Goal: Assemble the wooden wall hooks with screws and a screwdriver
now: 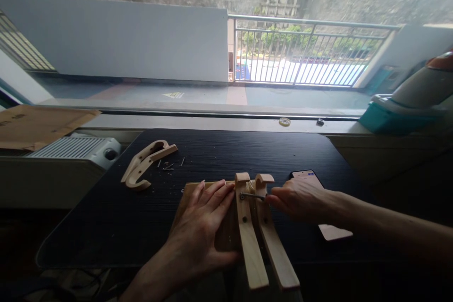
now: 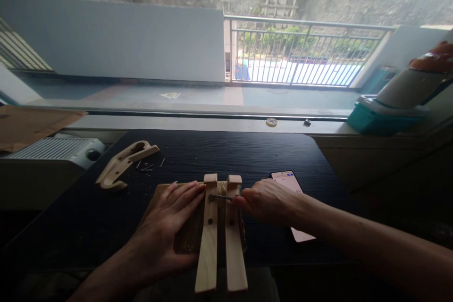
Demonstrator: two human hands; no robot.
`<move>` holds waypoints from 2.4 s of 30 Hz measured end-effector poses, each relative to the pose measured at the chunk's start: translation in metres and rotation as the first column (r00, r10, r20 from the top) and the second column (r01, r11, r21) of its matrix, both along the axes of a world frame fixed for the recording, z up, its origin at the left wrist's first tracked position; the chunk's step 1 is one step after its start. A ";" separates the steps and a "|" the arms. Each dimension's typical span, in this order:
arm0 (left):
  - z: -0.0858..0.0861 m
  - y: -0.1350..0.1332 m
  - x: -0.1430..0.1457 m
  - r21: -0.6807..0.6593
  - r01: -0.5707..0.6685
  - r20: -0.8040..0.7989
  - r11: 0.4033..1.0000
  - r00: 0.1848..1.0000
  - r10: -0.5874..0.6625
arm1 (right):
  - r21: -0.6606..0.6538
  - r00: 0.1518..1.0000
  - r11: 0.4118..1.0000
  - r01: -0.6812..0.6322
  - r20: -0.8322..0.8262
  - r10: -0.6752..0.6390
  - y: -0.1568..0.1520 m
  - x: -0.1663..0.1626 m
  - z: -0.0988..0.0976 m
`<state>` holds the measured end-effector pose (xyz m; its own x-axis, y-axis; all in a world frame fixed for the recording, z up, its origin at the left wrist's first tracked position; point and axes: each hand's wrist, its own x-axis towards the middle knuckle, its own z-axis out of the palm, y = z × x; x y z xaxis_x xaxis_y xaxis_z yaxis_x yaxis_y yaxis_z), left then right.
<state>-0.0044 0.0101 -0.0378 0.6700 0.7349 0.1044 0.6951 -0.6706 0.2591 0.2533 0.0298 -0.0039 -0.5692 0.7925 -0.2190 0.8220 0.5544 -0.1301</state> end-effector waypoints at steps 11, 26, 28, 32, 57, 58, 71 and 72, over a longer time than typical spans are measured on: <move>0.001 -0.001 0.000 -0.025 0.002 0.025 1.000 1.000 -0.001 | 0.094 0.987 0.990 -0.106 0.133 0.093 0.008 0.004 -0.003; -0.003 0.000 -0.001 0.004 0.013 0.043 1.000 0.999 -0.013 | 0.170 0.968 0.957 0.235 -0.124 -0.216 -0.033 -0.001 -0.004; -0.003 0.000 -0.001 0.008 0.008 0.042 1.000 0.999 -0.009 | 0.125 0.960 0.959 0.256 -0.149 -0.237 -0.034 -0.002 -0.007; 0.000 -0.001 0.001 0.002 -0.001 0.051 1.000 0.999 0.001 | 0.079 0.966 0.971 0.228 -0.142 -0.215 -0.031 -0.002 -0.014; 0.006 -0.001 0.001 -0.039 0.002 0.025 0.999 1.000 -0.001 | 0.128 0.990 0.984 0.120 -0.083 -0.110 -0.019 0.011 0.001; 0.006 -0.001 0.001 -0.037 0.005 0.028 0.999 1.000 -0.004 | 0.137 0.988 0.980 0.145 -0.081 -0.134 -0.024 0.012 0.010; 0.002 -0.002 0.000 -0.024 0.009 0.088 1.000 0.996 -0.007 | 0.066 0.858 0.947 0.314 -0.446 -0.253 -0.035 -0.006 0.077; 0.002 -0.002 0.000 -0.024 0.007 0.085 1.000 0.996 -0.005 | 0.014 0.816 0.936 0.353 -0.493 -0.300 -0.036 -0.002 0.068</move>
